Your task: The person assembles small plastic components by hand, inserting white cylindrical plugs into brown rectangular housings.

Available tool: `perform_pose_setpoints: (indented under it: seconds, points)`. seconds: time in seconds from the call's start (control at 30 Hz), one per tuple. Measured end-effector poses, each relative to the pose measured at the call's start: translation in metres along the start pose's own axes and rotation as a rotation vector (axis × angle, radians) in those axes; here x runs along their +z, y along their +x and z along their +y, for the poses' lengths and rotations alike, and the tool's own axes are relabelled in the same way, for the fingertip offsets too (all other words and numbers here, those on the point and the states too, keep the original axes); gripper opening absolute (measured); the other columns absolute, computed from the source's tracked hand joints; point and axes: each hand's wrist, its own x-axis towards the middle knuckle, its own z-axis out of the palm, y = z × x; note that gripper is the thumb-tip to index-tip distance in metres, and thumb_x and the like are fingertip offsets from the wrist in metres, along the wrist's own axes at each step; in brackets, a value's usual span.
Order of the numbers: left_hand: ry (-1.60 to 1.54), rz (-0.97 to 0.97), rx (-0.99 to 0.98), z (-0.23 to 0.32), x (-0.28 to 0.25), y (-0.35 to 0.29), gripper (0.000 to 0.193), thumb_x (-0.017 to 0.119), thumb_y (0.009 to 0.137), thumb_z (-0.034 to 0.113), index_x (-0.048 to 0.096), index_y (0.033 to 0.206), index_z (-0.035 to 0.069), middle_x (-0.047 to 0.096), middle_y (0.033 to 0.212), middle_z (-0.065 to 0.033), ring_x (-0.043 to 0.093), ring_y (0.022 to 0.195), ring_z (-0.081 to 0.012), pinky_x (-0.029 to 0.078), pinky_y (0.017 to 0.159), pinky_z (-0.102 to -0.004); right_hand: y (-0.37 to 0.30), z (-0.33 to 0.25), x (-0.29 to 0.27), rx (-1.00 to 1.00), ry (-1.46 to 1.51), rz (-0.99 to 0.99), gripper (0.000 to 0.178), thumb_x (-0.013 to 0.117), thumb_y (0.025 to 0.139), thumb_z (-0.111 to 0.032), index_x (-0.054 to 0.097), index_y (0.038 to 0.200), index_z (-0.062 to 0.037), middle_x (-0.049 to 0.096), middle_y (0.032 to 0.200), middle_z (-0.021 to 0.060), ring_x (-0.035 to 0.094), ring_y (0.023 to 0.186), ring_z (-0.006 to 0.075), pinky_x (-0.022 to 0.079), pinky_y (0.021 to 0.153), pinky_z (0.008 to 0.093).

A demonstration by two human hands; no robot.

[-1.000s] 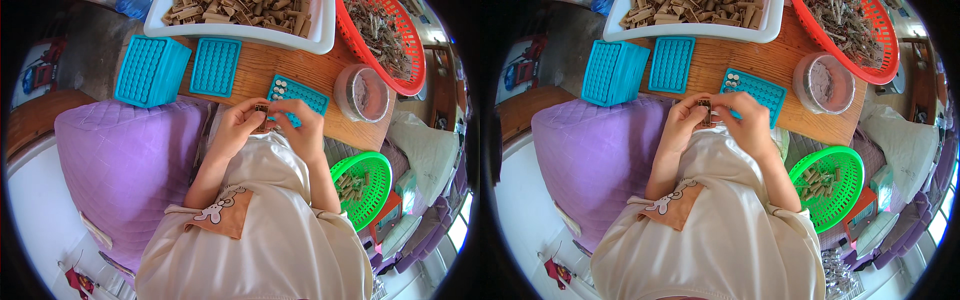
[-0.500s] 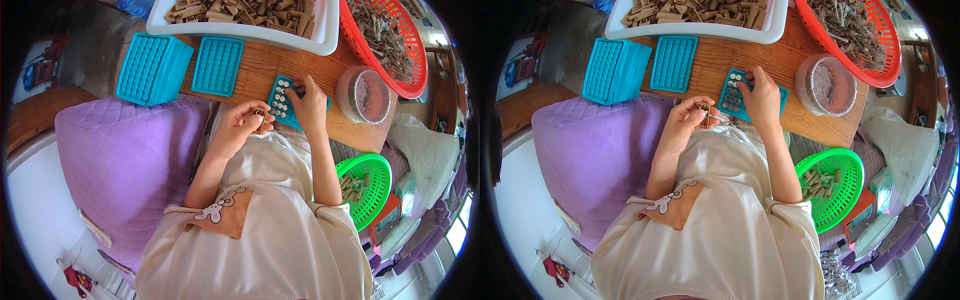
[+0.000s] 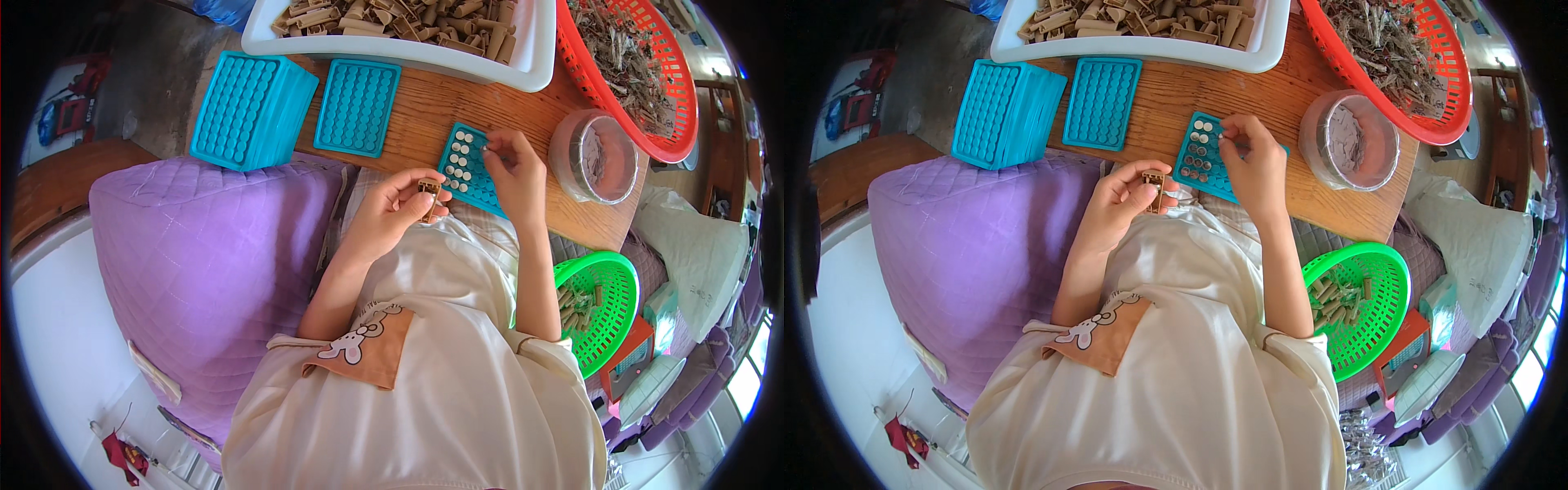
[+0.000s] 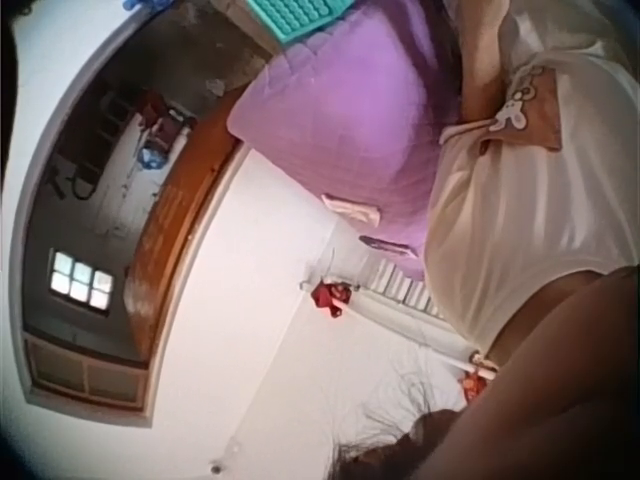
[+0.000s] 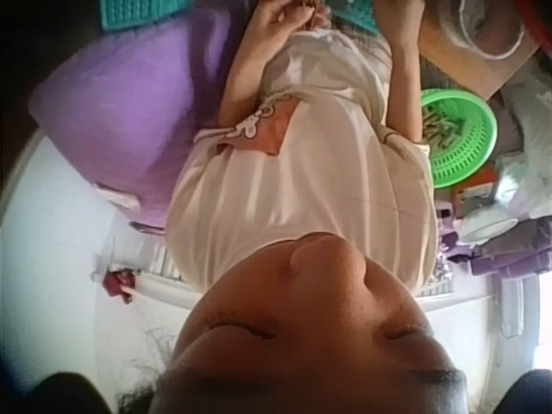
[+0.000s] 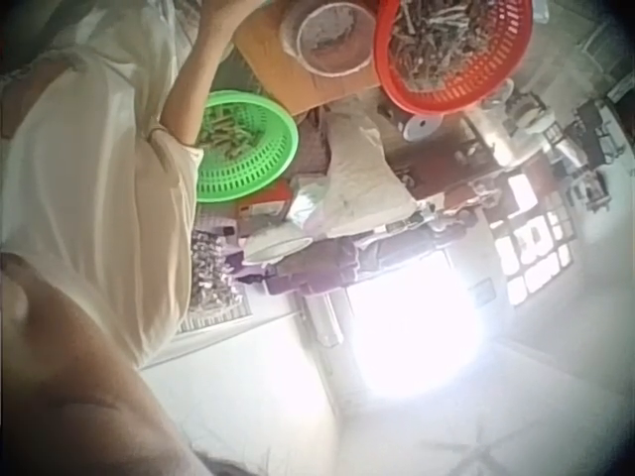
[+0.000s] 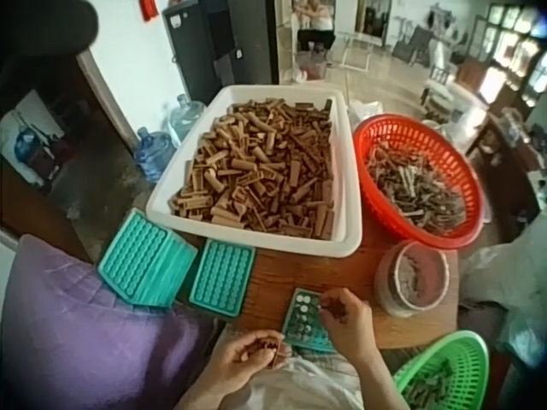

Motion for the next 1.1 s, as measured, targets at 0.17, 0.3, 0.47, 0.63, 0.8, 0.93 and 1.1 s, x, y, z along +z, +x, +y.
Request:
perform_pose_setpoints:
  seconds: [0.17,0.3,0.47,0.63,0.8,0.93,1.1]
  points:
    - [0.011,0.006,0.034,0.006,0.01,-0.006,0.032,0.053,0.079,0.015,0.045,0.107,-0.001,0.056,0.092,-0.0114,0.056,0.078,-0.0155,0.047,0.068,-0.0265,-0.031,-0.034,-0.012,0.14,0.521,-0.191,0.02,0.05,0.073,0.006,0.046,0.091,-0.0006,0.05,0.086,0.0043,0.054,0.069,0.0101,0.042,0.057,0.0185]
    - [0.176,-0.011,0.157,0.01,0.02,-0.011,0.033,0.052,0.078,0.004,0.043,0.109,-0.001,0.056,0.092,-0.0093,0.056,0.082,-0.0131,0.044,0.07,-0.0228,-0.041,-0.057,-0.014,0.349,0.802,-0.377,0.026,0.05,0.071,0.007,0.043,0.094,-0.0035,0.048,0.089,0.0046,0.055,0.071,0.0111,0.042,0.052,0.019]
    - [0.443,-0.014,0.204,0.016,0.021,-0.015,0.034,0.054,0.076,0.002,0.045,0.108,-0.002,0.056,0.096,-0.0121,0.056,0.084,-0.015,0.046,0.072,-0.0248,-0.037,-0.057,-0.015,0.458,0.773,-0.426,0.022,0.053,0.071,0.003,0.04,0.087,-0.0043,0.046,0.085,0.0038,0.054,0.069,0.0109,0.042,0.049,0.0203]
    - [0.548,-0.011,0.129,0.031,0.03,-0.017,0.033,0.055,0.075,0.001,0.047,0.107,-0.004,0.058,0.088,-0.0093,0.057,0.079,-0.0123,0.045,0.069,-0.0209,-0.032,-0.053,-0.017,0.478,0.707,-0.499,0.02,0.054,0.072,0.002,0.04,0.085,-0.004,0.046,0.083,0.004,0.054,0.069,0.0108,0.042,0.049,0.0207]
    - [0.342,-0.053,0.061,0.011,0.019,-0.009,0.032,0.053,0.077,0.004,0.046,0.107,-0.003,0.058,0.087,-0.0081,0.058,0.074,-0.013,0.046,0.064,-0.0212,-0.03,-0.049,-0.012,0.474,0.601,-0.541,0.017,0.055,0.073,0.0,0.041,0.083,-0.0032,0.046,0.081,0.0037,0.054,0.068,0.011,0.042,0.049,0.0208]
    - [0.04,-0.096,-0.117,0.01,0.003,-0.003,0.029,0.051,0.078,0.01,0.047,0.105,-0.001,0.057,0.088,-0.0092,0.058,0.072,-0.0143,0.046,0.062,-0.0226,-0.028,-0.035,-0.01,0.286,0.366,-0.418,0.017,0.057,0.073,-0.005,0.046,0.086,-0.0018,0.049,0.079,0.0036,0.053,0.066,0.0116,0.043,0.052,0.0221]
    - [-0.033,0.019,-0.04,0.014,-0.009,-0.003,0.02,0.042,0.078,0.002,0.05,0.096,0.0,0.056,0.081,-0.0082,0.056,0.071,-0.0132,0.045,0.063,-0.0225,-0.018,-0.012,-0.01,0.044,-0.143,-0.107,0.021,0.058,0.07,-0.004,0.05,0.088,-0.0033,0.055,0.073,0.0071,0.054,0.063,0.0144,0.044,0.056,0.0258]
